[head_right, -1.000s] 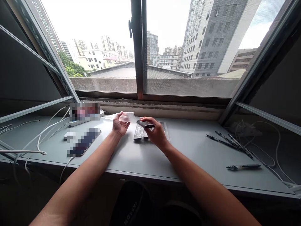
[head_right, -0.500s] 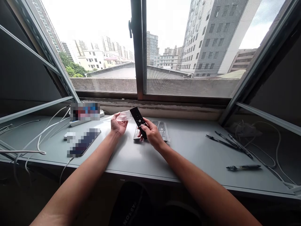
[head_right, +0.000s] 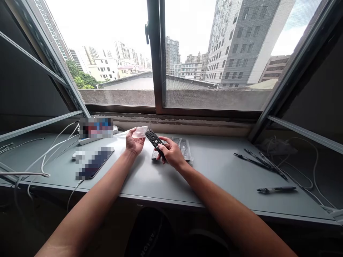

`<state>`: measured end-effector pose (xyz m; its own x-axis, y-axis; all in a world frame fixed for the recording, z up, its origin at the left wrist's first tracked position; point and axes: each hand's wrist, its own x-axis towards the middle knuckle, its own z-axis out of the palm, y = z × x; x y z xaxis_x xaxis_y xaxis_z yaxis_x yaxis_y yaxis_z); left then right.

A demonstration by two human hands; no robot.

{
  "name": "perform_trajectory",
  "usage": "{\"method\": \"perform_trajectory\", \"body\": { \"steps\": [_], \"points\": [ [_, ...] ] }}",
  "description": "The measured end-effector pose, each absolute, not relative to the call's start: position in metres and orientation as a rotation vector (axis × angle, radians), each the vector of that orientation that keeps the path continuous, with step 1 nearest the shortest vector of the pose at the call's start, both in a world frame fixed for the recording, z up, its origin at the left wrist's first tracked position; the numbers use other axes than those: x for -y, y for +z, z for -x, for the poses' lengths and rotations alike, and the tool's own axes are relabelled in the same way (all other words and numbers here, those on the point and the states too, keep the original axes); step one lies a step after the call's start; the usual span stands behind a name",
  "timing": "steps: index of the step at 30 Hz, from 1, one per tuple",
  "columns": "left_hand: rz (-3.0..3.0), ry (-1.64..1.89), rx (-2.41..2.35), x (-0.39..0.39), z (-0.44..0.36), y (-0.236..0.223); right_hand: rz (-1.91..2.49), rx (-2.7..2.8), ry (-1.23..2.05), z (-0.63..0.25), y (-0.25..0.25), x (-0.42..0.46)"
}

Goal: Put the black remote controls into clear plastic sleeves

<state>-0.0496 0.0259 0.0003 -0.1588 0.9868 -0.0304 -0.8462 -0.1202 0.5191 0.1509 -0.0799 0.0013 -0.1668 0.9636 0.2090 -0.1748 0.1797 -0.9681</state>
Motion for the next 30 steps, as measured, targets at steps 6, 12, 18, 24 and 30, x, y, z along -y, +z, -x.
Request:
{"method": "perform_trajectory", "body": {
  "steps": [6,12,18,24,30],
  "points": [
    [-0.394,1.644,-0.474,-0.026,0.047,-0.001,0.858,1.335,1.243,-0.151,-0.001,0.078],
    [-0.408,1.646,-0.486,-0.027,0.048,-0.002,0.885,1.359,1.230,-0.152,-0.002,0.077],
    [-0.510,1.609,-0.495,-0.026,0.046,-0.003,0.862,1.378,1.222,-0.152,-0.003,0.076],
    [-0.728,1.487,-0.530,-0.017,0.036,-0.003,0.894,1.367,1.222,-0.151,-0.002,0.077],
    [-0.830,1.412,-0.521,-0.016,0.035,-0.004,0.912,1.308,1.262,-0.151,0.001,0.079]
  ]
}}
